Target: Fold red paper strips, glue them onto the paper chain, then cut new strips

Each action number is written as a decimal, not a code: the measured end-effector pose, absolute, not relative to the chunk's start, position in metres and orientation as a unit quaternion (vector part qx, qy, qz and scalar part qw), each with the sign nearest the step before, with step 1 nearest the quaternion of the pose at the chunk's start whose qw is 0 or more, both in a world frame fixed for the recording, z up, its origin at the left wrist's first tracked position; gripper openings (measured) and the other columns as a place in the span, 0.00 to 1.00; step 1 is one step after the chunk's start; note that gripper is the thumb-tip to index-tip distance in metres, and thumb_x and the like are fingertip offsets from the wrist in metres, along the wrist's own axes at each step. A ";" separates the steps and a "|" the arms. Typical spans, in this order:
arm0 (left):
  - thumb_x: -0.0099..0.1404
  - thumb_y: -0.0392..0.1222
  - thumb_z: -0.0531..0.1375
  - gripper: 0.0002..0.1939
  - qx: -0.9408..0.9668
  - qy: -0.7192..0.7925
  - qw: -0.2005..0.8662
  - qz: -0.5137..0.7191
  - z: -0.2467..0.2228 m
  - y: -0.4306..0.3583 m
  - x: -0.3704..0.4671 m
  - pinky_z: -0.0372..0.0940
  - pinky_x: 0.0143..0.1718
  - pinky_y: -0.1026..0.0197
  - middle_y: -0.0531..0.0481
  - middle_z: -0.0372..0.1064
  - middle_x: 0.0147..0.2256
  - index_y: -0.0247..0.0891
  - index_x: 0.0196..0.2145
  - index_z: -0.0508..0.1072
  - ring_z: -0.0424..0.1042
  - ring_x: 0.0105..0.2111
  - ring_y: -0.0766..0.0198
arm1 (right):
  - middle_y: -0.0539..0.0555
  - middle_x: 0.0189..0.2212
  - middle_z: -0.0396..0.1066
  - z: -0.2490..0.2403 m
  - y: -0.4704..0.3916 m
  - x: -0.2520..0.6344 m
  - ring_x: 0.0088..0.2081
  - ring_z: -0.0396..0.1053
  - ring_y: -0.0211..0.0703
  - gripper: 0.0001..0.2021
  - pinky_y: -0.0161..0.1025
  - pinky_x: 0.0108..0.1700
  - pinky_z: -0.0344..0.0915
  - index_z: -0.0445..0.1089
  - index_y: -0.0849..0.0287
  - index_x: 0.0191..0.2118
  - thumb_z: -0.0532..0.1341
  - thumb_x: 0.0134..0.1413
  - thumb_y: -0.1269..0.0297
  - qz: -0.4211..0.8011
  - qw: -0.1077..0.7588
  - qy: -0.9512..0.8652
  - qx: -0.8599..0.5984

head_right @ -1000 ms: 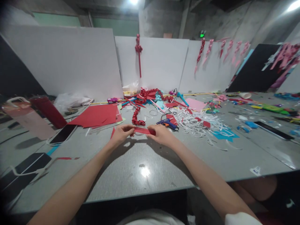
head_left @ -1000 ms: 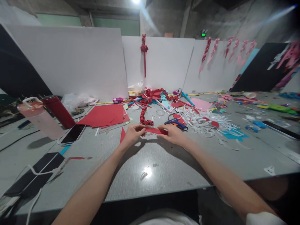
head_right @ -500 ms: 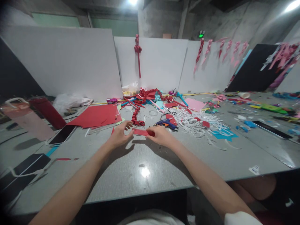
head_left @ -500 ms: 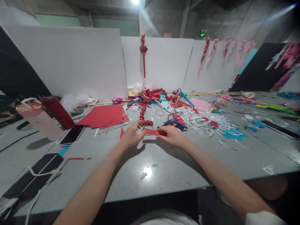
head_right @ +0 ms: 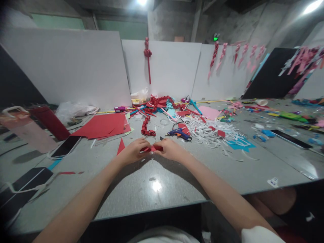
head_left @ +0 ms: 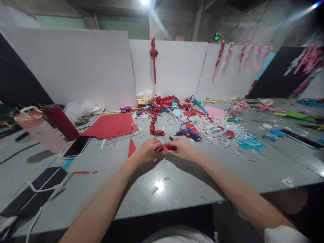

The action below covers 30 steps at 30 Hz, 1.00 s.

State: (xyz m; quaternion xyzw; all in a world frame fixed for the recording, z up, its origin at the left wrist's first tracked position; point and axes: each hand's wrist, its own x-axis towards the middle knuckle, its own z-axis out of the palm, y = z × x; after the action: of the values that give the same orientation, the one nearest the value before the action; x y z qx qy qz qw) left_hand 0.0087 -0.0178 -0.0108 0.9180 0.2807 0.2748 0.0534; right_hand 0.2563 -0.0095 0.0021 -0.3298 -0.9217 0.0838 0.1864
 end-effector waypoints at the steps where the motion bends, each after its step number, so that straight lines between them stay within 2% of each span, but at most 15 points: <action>1: 0.73 0.42 0.61 0.06 0.918 0.277 0.054 0.277 -0.012 -0.017 0.008 0.65 0.43 0.57 0.44 0.74 0.39 0.38 0.41 0.75 0.71 0.41 0.56 | 0.53 0.31 0.78 0.002 -0.009 0.256 0.34 0.70 0.45 0.08 0.38 0.40 0.58 0.77 0.56 0.39 0.63 0.66 0.59 0.086 0.187 -0.922 -0.327; 5: 0.74 0.41 0.60 0.07 0.922 0.265 0.054 0.278 -0.015 -0.014 0.008 0.65 0.43 0.56 0.43 0.75 0.38 0.38 0.41 0.77 0.72 0.41 0.56 | 0.55 0.37 0.81 0.000 -0.008 0.256 0.37 0.73 0.46 0.10 0.39 0.42 0.60 0.79 0.55 0.46 0.61 0.68 0.60 0.096 0.194 -0.926 -0.309; 8: 0.75 0.42 0.60 0.07 0.920 0.268 0.061 0.280 -0.018 -0.013 0.007 0.66 0.43 0.56 0.43 0.75 0.40 0.38 0.42 0.77 0.73 0.42 0.56 | 0.56 0.37 0.81 -0.001 -0.009 0.255 0.37 0.73 0.47 0.11 0.39 0.42 0.60 0.79 0.54 0.48 0.61 0.69 0.60 0.096 0.191 -0.927 -0.308; 12: 0.73 0.41 0.61 0.07 0.908 0.284 0.088 0.294 -0.019 -0.013 0.004 0.67 0.43 0.58 0.42 0.75 0.43 0.38 0.45 0.77 0.74 0.42 0.57 | 0.57 0.38 0.81 0.000 -0.007 0.259 0.38 0.74 0.48 0.13 0.39 0.41 0.60 0.78 0.56 0.51 0.65 0.64 0.57 0.068 0.189 -0.915 -0.349; 14: 0.72 0.40 0.62 0.06 0.900 0.301 0.101 0.297 -0.018 -0.015 0.003 0.66 0.41 0.59 0.43 0.75 0.42 0.39 0.44 0.77 0.74 0.41 0.58 | 0.56 0.37 0.80 0.001 -0.004 0.263 0.37 0.74 0.48 0.14 0.39 0.40 0.60 0.78 0.57 0.50 0.68 0.61 0.57 0.062 0.185 -0.912 -0.361; 18: 0.72 0.40 0.62 0.06 0.887 0.327 0.120 0.304 -0.013 -0.018 0.001 0.65 0.39 0.60 0.45 0.74 0.40 0.39 0.43 0.77 0.73 0.38 0.59 | 0.55 0.36 0.80 0.001 0.002 0.270 0.37 0.74 0.48 0.11 0.39 0.42 0.62 0.79 0.56 0.45 0.66 0.62 0.57 0.071 0.180 -0.915 -0.355; 22: 0.73 0.41 0.61 0.06 0.882 0.331 0.133 0.307 -0.011 -0.019 0.001 0.65 0.39 0.60 0.46 0.74 0.39 0.38 0.42 0.77 0.73 0.37 0.60 | 0.57 0.44 0.80 0.000 0.002 0.274 0.44 0.75 0.51 0.19 0.42 0.47 0.65 0.74 0.55 0.56 0.67 0.62 0.57 0.082 0.216 -0.905 -0.356; 26: 0.72 0.43 0.62 0.07 0.864 0.327 0.169 0.343 -0.011 -0.017 0.001 0.66 0.40 0.59 0.46 0.77 0.39 0.38 0.43 0.78 0.75 0.37 0.60 | 0.56 0.44 0.80 0.004 0.000 0.277 0.44 0.76 0.49 0.14 0.43 0.49 0.67 0.76 0.54 0.52 0.65 0.65 0.56 0.113 0.254 -0.912 -0.300; 30: 0.70 0.46 0.65 0.09 0.837 0.331 0.205 0.385 -0.012 -0.015 0.002 0.68 0.42 0.57 0.46 0.79 0.39 0.38 0.42 0.79 0.76 0.37 0.60 | 0.58 0.45 0.80 0.010 -0.001 0.279 0.45 0.76 0.48 0.15 0.43 0.51 0.69 0.79 0.54 0.52 0.64 0.67 0.54 0.158 0.299 -0.908 -0.248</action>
State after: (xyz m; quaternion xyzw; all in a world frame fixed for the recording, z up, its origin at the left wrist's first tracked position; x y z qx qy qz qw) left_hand 0.0017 -0.0149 -0.0123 0.8369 0.3311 0.3845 0.2052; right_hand 0.2792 -0.0006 0.0095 -0.2480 -0.9079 0.1582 0.2988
